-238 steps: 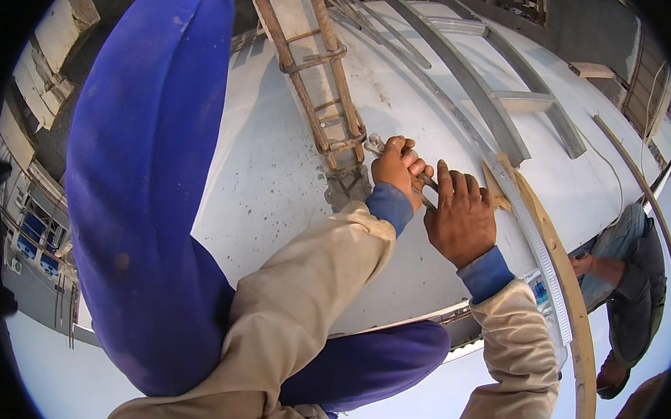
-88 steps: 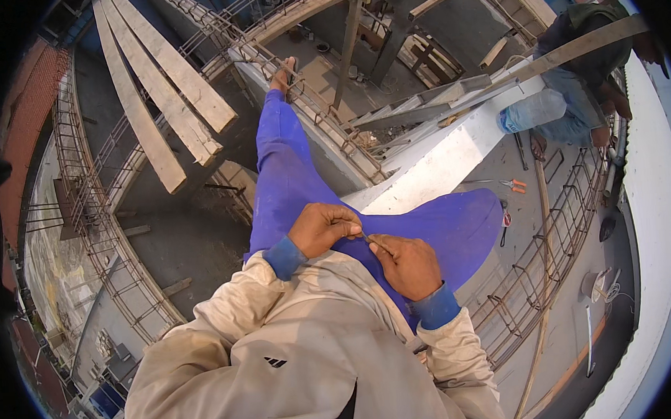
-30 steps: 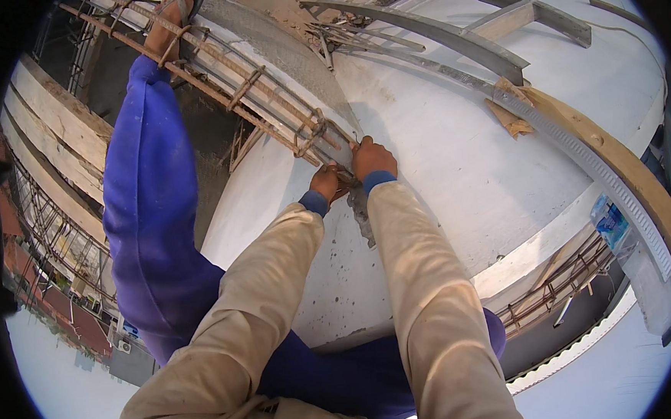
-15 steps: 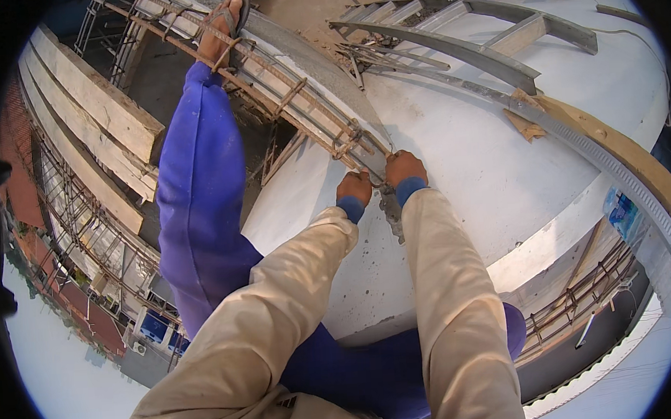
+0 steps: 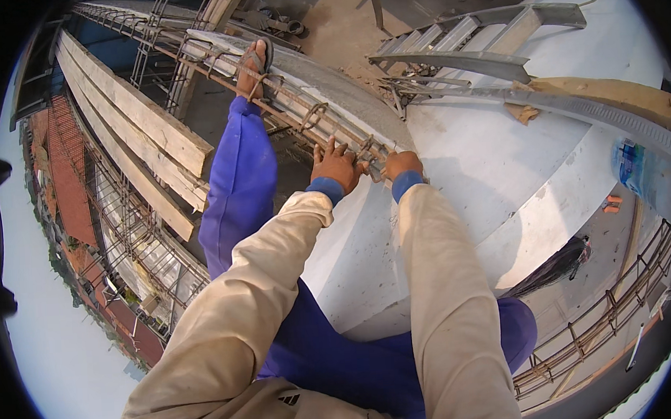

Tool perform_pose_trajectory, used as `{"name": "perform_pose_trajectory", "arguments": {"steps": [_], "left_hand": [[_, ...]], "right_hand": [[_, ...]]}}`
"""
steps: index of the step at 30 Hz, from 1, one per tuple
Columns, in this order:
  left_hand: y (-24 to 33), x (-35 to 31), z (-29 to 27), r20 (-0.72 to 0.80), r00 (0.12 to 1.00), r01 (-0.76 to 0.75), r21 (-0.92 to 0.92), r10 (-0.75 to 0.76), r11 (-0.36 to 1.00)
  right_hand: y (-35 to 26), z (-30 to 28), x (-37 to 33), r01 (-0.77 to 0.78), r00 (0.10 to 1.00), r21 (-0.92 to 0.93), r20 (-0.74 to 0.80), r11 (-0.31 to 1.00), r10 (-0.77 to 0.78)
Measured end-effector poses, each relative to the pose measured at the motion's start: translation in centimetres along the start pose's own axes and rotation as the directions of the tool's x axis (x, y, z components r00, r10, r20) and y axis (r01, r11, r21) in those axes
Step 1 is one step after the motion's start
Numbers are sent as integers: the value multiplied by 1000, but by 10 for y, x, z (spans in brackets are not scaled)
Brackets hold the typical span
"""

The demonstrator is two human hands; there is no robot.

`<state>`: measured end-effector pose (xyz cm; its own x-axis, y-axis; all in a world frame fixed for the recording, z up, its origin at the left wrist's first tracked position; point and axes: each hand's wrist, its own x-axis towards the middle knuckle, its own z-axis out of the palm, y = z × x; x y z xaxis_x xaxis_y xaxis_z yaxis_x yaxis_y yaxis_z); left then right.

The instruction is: The person ties metal rebar rods together on a roof structure using wire and pliers. They repeatedly wrap wire around rebar intersections and twist it tight to secure the framework.

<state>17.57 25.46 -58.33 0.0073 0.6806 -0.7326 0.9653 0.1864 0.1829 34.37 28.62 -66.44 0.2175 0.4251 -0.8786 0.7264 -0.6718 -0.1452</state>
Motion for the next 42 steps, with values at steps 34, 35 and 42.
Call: {"name": "perform_pose_trajectory", "arguments": {"steps": [34, 35, 42], "left_hand": [[2, 32, 23, 17, 988, 155, -36, -155, 987], [4, 30, 21, -3, 990, 143, -24, -143, 989], [5, 29, 18, -6, 991, 136, -40, -137, 990]], "right_hand": [[-15, 47, 45, 192, 974, -326, 181, 926, -138], [-16, 41, 39, 212, 967, -305, 203, 928, -154], [-13, 42, 47, 288, 945, -297, 243, 910, -220]]}}
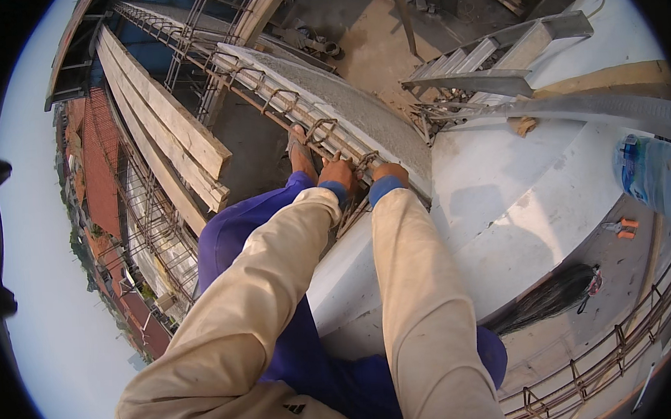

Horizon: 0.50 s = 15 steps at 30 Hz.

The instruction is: The person ties metal rebar rods together on a roof structure using wire and pliers. They repeatedly wrap wire around rebar intersections and twist it tight to secure the framework.

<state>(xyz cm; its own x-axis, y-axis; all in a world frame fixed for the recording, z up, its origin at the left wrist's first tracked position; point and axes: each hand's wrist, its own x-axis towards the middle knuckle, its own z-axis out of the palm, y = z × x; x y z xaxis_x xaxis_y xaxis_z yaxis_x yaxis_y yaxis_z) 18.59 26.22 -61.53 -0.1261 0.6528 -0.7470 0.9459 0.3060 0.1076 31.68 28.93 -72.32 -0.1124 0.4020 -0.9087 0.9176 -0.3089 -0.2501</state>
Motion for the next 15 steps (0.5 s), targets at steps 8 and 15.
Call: {"name": "perform_pose_trajectory", "arguments": {"steps": [8, 15], "left_hand": [[-7, 11, 17, -67, 998, -15, 87, 21, 996], [-5, 5, 9, -23, 1000, -13, -97, 11, 995]], "right_hand": [[33, 16, 18, -47, 999, 461, 22, 886, 42], [50, 1, -22, -305, 939, 744, 132, 594, 317]]}}
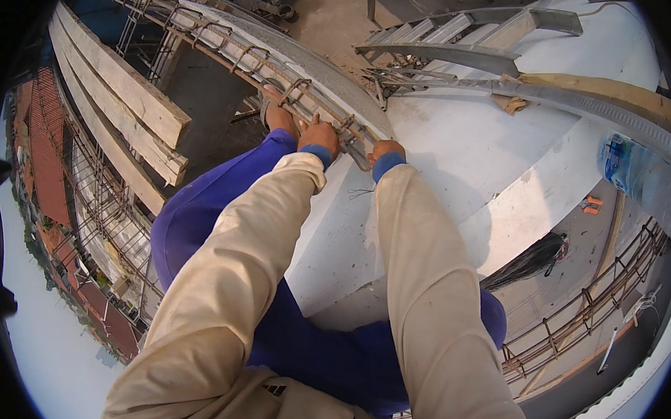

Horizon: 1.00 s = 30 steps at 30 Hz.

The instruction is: The person ties metal rebar rods together on a roof structure using wire and pliers. They repeatedly wrap wire around rebar intersections and twist it tight to secure the framework.

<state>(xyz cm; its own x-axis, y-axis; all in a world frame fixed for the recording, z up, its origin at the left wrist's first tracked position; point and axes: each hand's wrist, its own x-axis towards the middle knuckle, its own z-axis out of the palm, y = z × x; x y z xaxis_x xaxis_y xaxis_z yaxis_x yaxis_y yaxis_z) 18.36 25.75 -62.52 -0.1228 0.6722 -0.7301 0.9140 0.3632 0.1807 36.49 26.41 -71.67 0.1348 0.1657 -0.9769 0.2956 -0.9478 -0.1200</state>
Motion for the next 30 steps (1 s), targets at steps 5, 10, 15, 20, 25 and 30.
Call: {"name": "perform_pose_trajectory", "arguments": {"steps": [5, 10, 15, 20, 25, 30], "left_hand": [[-1, 0, 4, -142, 990, 0, -117, -17, 993], [3, 0, 3, -74, 997, 17, -80, -23, 997], [12, 2, -2, -64, 997, 31, -64, -35, 997], [4, 13, -4, 53, 998, -27, -179, 37, 984], [-3, 19, -2, -31, 997, -72, -139, 69, 988], [-2, 18, -1, -32, 998, -58, -153, 53, 987]], "right_hand": [[0, -14, -31, 34, 994, 87, 98, 996, -43], [-11, -3, -66, 11, 1000, 268, 14, 963, -15], [-6, 4, -67, 26, 998, 326, -58, 945, -7], [24, 5, -13, 210, 975, 97, -89, 973, -202], [46, 1, 24, 179, 947, -291, -209, 940, -245], [43, 0, -8, 40, 927, -209, -357, 977, -114]]}}
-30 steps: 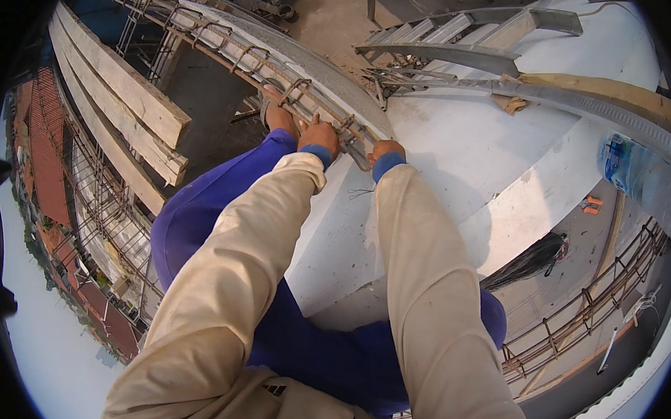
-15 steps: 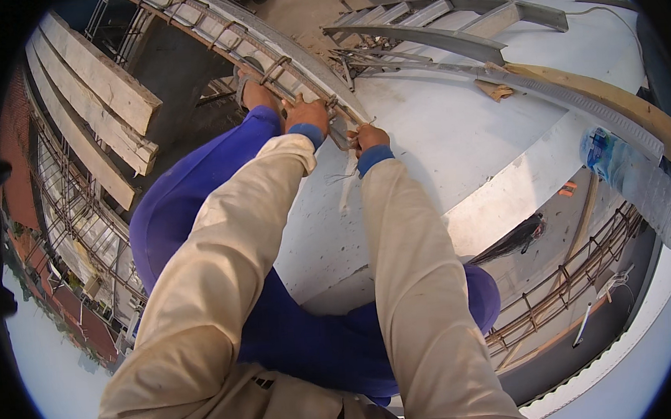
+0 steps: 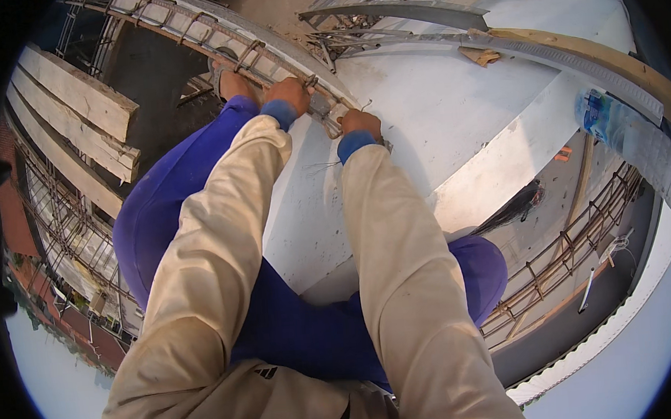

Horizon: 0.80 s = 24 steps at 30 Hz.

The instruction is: The person ties metal rebar rods together on a roof structure using wire and pliers. They repeatedly wrap wire around rebar intersections and twist it tight to secure the framework.

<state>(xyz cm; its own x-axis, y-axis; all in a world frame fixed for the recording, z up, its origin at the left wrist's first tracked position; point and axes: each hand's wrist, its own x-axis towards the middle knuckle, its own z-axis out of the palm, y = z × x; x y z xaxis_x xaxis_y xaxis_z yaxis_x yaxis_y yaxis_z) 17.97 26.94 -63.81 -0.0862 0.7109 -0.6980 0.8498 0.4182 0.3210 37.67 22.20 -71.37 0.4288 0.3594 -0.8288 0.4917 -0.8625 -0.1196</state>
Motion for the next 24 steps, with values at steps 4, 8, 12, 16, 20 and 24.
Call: {"name": "perform_pose_trajectory", "arguments": {"steps": [4, 8, 12, 16, 20, 24], "left_hand": [[0, -1, -4, 28, 999, -22, -12, 22, 1000], [2, -5, -10, 56, 998, 0, -21, 1, 1000], [6, -9, -16, 78, 996, 39, -26, -37, 999], [10, -11, -18, 69, 996, 56, -17, -54, 998], [11, -12, -22, 106, 993, 55, -15, -53, 998], [11, -14, -25, 126, 990, 68, -25, -64, 997]], "right_hand": [[-27, -23, -34, -88, 995, 67, -42, 994, 91], [-49, -38, -60, -70, 992, 7, -102, 998, 70], [-54, -41, -73, -39, 994, -15, -99, 999, 38], [-54, -33, -72, 0, 989, -66, -146, 998, -10], [-51, -23, -69, -13, 971, -95, -238, 995, -10], [-51, -21, -75, 27, 980, 25, -197, 999, -22]]}}
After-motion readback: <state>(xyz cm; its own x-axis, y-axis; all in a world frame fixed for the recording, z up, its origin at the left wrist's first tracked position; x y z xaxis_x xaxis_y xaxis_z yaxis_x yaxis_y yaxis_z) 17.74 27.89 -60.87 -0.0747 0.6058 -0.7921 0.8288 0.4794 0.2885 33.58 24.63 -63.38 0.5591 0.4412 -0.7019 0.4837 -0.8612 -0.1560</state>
